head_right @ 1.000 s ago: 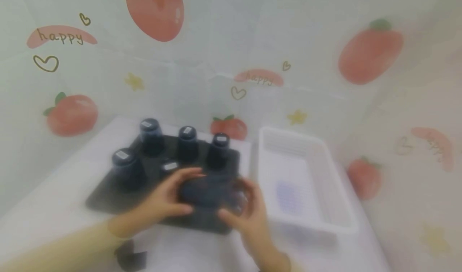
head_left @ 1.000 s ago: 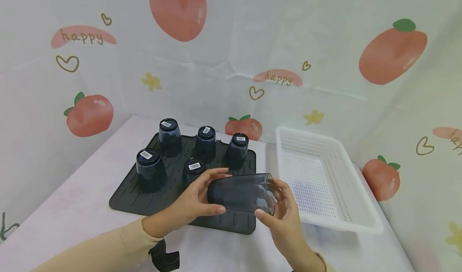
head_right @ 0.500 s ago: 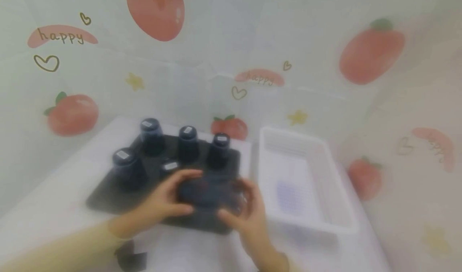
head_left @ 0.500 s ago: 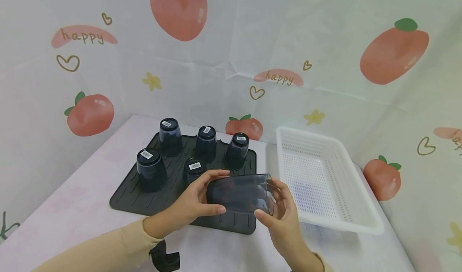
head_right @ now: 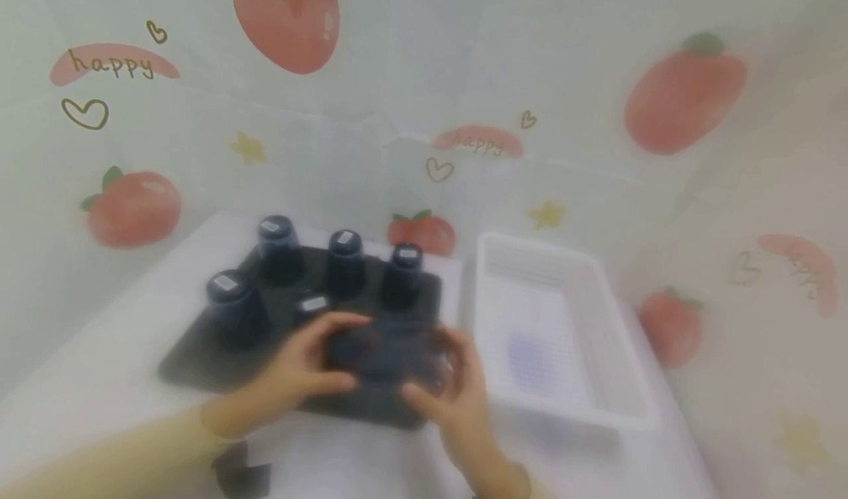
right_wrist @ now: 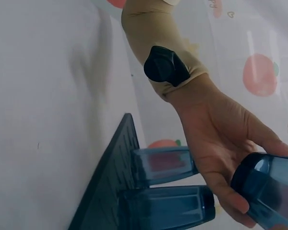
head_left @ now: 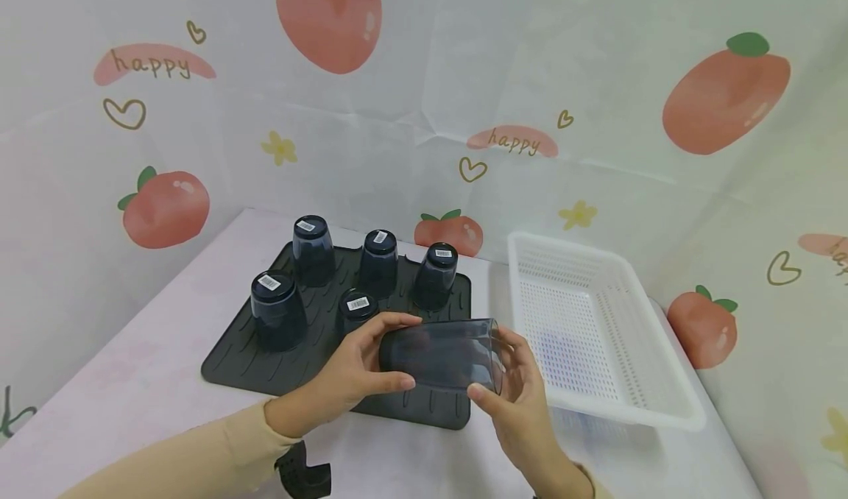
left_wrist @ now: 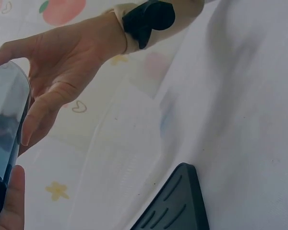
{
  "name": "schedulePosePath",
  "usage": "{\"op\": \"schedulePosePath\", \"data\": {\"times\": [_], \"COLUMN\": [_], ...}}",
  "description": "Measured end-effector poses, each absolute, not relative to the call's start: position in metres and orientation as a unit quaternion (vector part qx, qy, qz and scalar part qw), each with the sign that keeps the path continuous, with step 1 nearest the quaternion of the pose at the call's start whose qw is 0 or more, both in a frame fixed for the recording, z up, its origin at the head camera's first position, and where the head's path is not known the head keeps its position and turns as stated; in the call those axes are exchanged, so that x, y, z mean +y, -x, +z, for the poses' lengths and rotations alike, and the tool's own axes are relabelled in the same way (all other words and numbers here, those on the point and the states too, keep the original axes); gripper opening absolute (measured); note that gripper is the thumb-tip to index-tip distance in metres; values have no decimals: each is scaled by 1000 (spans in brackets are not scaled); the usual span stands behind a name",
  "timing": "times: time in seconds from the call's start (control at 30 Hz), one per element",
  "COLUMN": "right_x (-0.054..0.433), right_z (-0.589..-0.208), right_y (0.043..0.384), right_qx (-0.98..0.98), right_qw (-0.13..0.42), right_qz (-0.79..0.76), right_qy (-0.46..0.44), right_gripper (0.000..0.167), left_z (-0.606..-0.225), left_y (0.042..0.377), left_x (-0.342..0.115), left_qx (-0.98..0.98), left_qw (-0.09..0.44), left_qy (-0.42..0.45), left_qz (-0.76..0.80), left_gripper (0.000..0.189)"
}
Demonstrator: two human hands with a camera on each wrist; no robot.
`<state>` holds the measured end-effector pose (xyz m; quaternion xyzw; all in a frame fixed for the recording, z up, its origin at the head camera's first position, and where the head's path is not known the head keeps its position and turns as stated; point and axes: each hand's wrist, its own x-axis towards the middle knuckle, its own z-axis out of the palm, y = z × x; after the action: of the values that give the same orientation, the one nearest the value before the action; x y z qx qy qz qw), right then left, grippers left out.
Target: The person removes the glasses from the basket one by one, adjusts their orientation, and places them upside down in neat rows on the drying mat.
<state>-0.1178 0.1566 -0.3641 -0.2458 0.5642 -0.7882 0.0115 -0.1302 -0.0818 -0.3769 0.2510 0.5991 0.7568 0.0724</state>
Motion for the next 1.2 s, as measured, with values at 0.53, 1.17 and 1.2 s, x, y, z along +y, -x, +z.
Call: {"op": "schedulePosePath", "data": {"times": [0.53, 1.17, 1.2], "right_x": [164, 187, 188], "right_z": [-362, -347, -348], "right_y": [124, 131, 132], "right_qx": [592, 736, 741], "right_qw": [80, 159, 169], "right_qz": [-758, -608, -597], "right_qy": [262, 252, 257], "right_gripper": [65, 77, 76], "left_z": [-381, -379, -379], "left_y": [129, 133, 133], "left_x": [-85, -97, -98], "left_qx": [588, 609, 613], "left_qw": [43, 12, 11], "left_qy": [-260, -261, -259], "left_qz": [765, 749, 747], "left_gripper": [68, 68, 68]}}
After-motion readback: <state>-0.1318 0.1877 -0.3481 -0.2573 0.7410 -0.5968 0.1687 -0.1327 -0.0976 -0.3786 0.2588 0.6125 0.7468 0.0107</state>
